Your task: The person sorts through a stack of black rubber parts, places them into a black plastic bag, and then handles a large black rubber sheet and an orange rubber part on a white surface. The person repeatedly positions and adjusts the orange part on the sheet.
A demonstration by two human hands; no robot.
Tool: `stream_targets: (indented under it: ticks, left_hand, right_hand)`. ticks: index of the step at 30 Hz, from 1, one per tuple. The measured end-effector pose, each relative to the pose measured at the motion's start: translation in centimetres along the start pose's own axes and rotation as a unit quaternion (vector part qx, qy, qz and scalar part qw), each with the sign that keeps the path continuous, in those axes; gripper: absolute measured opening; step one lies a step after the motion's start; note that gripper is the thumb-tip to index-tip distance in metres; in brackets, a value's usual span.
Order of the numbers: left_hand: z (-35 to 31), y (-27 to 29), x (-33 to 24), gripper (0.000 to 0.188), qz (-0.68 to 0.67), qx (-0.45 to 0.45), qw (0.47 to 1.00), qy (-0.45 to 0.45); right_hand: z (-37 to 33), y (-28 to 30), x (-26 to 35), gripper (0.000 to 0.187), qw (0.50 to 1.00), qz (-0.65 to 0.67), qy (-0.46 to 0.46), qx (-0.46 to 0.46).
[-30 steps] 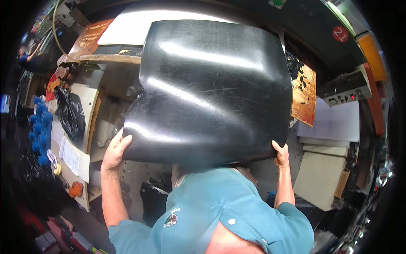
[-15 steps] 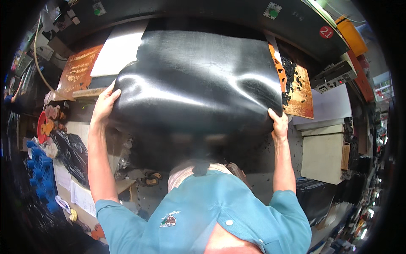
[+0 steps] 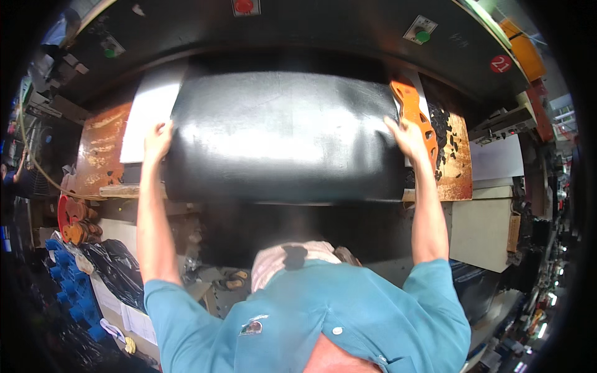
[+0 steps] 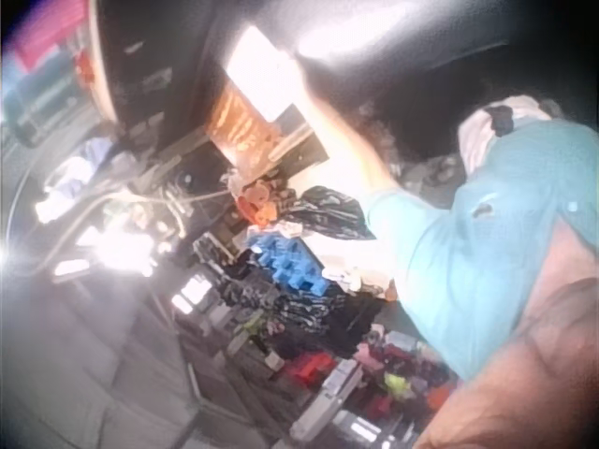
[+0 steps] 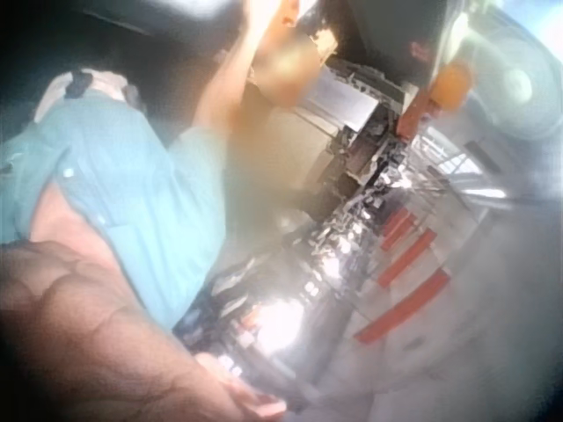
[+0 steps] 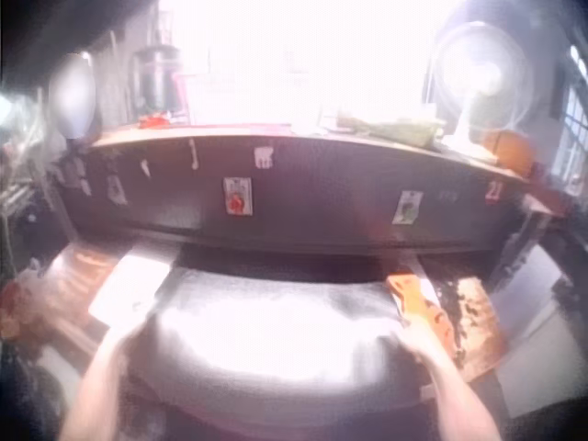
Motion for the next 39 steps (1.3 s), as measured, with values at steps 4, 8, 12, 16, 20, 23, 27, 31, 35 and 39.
stream_targets:
  ticks: [4,8,12,16,20,23,27,31,35,39]
  left_hand:
    - [-6.4,-0.4,3.2,0.034,-0.214,0.110,0.971,0.006]
    - [-3.4,0.6,1.1,0.033,-0.190,0.025,0.981,0.013]
    - [9.7,0.1,-4.5,0.047,-0.060,-0.057,0.995,-0.052]
    - [13.2,-1.3,-2.6,0.061,-0.065,-0.016,0.996,-0.051]
    - [6.4,-2.0,3.7,0.047,-0.147,0.047,0.988,0.028]
    - [9.0,-1.4,0.8,0.038,-0.110,-0.049,0.989,-0.084]
    - [15.4,-3.0,-3.1,0.033,0.034,-0.062,0.994,-0.090]
    - [14.5,-2.6,-5.1,0.033,0.061,-0.134,0.975,-0.165]
    - [12.0,-2.4,-5.3,0.032,0.052,-0.160,0.969,-0.181]
    - [12.6,-2.3,-5.2,0.037,-0.039,-0.174,0.971,-0.160]
  right_hand:
    - [-4.3,-2.7,-5.9,0.037,0.973,0.212,0.081,0.044]
    - [-4.3,-1.2,-1.2,0.011,0.948,0.248,0.186,-0.075]
    - [6.6,0.7,7.6,0.039,0.980,0.034,0.089,-0.172]
    - [8.7,0.2,7.2,0.072,0.991,0.004,0.028,-0.128]
    - [1.3,-2.8,2.1,0.072,0.980,-0.012,0.028,-0.199]
    - [2.6,-2.8,3.5,0.055,0.963,0.007,0.042,-0.268]
    - [9.0,-1.4,8.7,0.050,0.934,-0.033,0.095,-0.343]
    - [11.7,-2.5,7.9,0.058,0.955,-0.069,-0.017,-0.286]
    - [7.9,-2.9,7.7,0.070,0.956,-0.052,-0.006,-0.289]
    - [5.6,-3.0,6.9,0.070,0.950,-0.066,-0.005,-0.304]
Point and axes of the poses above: each hand's wrist, its own z-axis towards the middle knuckle, its own y-axis out of the back of the hand, x = y × z, the point moved 9 cm from there along z, towards the middle knuckle, and after that the axes turned 7 degrees about -y, right-handed, at the moved point
